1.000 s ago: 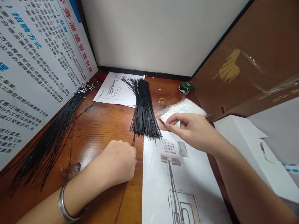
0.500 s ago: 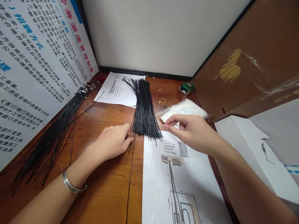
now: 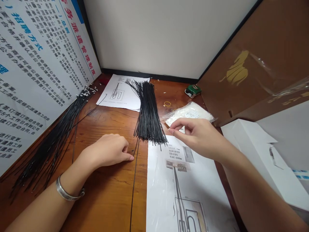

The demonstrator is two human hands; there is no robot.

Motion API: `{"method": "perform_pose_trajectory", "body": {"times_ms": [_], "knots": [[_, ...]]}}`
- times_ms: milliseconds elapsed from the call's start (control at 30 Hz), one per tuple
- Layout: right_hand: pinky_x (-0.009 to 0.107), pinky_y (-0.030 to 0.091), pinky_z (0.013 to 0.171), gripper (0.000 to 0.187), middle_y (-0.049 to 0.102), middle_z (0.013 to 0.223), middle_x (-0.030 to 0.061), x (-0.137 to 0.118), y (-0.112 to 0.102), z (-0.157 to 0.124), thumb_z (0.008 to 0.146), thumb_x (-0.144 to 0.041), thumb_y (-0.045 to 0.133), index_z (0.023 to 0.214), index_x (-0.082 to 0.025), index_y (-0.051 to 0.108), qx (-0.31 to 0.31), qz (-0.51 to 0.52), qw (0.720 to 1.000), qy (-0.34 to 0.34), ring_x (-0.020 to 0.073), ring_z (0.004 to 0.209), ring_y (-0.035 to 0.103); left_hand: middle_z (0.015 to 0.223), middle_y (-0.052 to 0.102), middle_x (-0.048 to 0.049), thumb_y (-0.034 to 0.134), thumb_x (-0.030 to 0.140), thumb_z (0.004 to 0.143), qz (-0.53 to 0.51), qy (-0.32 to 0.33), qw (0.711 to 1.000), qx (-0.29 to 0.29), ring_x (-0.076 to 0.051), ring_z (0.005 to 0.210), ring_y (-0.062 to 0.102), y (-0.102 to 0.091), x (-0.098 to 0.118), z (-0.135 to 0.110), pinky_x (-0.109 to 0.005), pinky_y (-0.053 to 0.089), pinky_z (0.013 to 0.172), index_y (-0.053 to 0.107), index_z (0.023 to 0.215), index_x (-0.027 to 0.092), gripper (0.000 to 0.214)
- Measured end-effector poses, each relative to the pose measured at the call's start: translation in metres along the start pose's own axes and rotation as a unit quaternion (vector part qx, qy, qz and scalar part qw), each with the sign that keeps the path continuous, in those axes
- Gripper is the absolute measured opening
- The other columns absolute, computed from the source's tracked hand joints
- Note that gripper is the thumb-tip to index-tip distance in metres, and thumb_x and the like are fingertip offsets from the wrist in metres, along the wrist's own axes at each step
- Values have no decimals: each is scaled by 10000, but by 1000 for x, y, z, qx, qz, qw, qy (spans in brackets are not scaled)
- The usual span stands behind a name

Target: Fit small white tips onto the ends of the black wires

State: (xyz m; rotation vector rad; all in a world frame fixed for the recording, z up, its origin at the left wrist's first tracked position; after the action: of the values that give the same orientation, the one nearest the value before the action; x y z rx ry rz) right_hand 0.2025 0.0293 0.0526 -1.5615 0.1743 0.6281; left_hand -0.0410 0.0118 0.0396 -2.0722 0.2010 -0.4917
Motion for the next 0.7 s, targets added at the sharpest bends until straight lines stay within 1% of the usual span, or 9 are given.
{"method": "perform_pose_trajectory", "body": {"times_ms": [233,333,433,500,600,700], "knots": [[248,268,442,165,377,430,-63,-1,1,0,820,-355,567,739,-253,668,-6,2,1000,2,118,427,379,579,625,-40,473,494,837,22,12,999,43,-194,588,564,6,-1,5,-296,362,557,602,553,197,430],[251,272,445,174,394,433,-61,-2,0,0,822,-363,565,733,-251,663,-6,6,1000,0,120,431,386,584,618,-53,415,472,873,33,15,996,86,-196,581,565,8,2,10,-305,371,565,616,576,194,454],[252,281,450,174,433,458,-52,-3,1,-1,823,-356,563,732,-245,663,-9,9,1000,0,121,442,402,636,643,-82,348,480,904,30,-19,990,135,-213,616,587,10,5,19,-323,403,611,652,646,188,494],[254,284,454,170,455,472,-49,-3,2,-1,825,-345,562,733,-241,662,-11,12,1000,0,121,450,415,665,657,-94,333,496,906,27,-45,987,155,-229,642,598,12,4,23,-337,414,633,660,674,183,509],[256,293,465,168,467,477,-49,-2,2,0,830,-327,561,725,-236,656,-14,12,1000,-6,119,458,434,676,660,-82,366,490,889,10,-45,988,148,-224,651,593,11,2,24,-333,410,633,653,684,187,465],[259,304,471,170,505,504,-43,-2,1,0,835,-318,561,719,-229,647,-18,8,1000,-12,116,465,452,698,665,-53,444,492,843,-27,-26,993,113,-199,627,576,9,0,19,-313,394,619,646,698,202,382]]}}
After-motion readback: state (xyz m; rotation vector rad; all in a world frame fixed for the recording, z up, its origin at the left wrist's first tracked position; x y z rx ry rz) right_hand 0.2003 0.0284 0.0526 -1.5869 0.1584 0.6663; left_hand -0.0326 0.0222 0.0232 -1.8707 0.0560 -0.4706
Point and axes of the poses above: each hand's wrist, its own z-axis towards the middle knuckle, its own y-axis out of the palm, x = y × z, the point moved 2 cm from there along z, towards the middle knuckle
